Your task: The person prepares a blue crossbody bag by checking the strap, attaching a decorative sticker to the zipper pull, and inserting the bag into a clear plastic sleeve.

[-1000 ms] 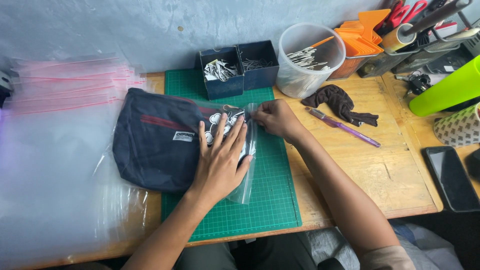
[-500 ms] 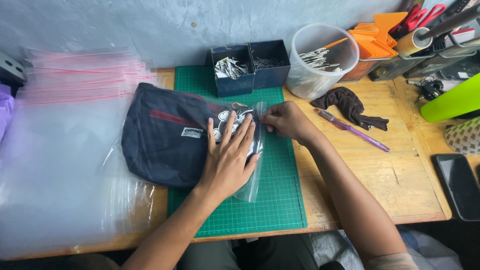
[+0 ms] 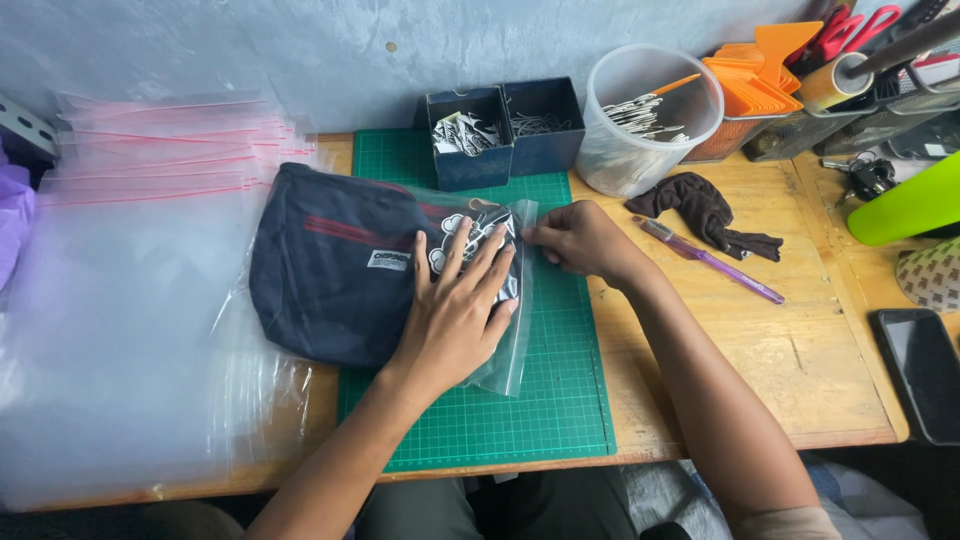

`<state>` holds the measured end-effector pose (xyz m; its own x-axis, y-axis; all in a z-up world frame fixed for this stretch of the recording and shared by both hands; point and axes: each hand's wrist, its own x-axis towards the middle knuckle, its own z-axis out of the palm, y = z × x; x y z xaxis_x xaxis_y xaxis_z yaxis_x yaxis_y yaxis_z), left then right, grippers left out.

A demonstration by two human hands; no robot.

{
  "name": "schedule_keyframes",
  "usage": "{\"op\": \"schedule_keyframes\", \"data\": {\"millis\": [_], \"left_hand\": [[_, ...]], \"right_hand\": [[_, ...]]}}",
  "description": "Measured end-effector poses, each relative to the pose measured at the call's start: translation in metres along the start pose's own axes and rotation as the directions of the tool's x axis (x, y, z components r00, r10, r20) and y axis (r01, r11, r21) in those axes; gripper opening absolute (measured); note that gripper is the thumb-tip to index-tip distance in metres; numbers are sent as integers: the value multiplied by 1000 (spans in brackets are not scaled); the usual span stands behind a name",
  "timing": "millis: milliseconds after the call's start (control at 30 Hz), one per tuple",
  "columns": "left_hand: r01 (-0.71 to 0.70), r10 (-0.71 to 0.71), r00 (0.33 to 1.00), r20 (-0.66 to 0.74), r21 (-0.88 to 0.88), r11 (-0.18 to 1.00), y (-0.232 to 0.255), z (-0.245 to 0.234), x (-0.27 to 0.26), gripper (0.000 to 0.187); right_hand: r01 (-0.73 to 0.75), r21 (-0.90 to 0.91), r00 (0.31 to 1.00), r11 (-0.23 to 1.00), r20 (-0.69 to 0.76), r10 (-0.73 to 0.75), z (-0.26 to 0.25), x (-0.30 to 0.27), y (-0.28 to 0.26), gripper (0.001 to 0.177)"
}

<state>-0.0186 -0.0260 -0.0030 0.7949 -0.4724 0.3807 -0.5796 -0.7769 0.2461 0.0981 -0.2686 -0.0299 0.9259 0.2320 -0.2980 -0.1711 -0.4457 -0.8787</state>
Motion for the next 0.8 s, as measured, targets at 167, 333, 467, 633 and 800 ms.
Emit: {"op": "schedule_keyframes", "data": {"millis": [167, 333, 467, 633, 800], "left_hand": [[-3, 3, 1000, 2, 5, 1000, 1, -2, 1, 60], [-12, 13, 1000, -10, 29, 1000, 1, 1, 0, 61], [-9, 9, 1000, -9, 14, 1000, 2, 1, 0, 60], [11, -11, 1000, 8, -3, 1000, 5, -8, 4, 59], [108, -108, 994, -12, 11, 994, -9, -29, 31, 69]], "right_hand": [[-12, 21, 999, 1000, 31, 11, 1, -3, -3, 23], [47, 48, 999, 998, -29, -46, 11, 18, 21, 21], [48, 52, 998, 997, -40, -46, 10, 6, 6, 22], [66, 73, 998, 995, -17, -65, 7, 0, -2, 28], [164, -1, 981, 987, -103, -163, 11, 18, 16, 14]]}}
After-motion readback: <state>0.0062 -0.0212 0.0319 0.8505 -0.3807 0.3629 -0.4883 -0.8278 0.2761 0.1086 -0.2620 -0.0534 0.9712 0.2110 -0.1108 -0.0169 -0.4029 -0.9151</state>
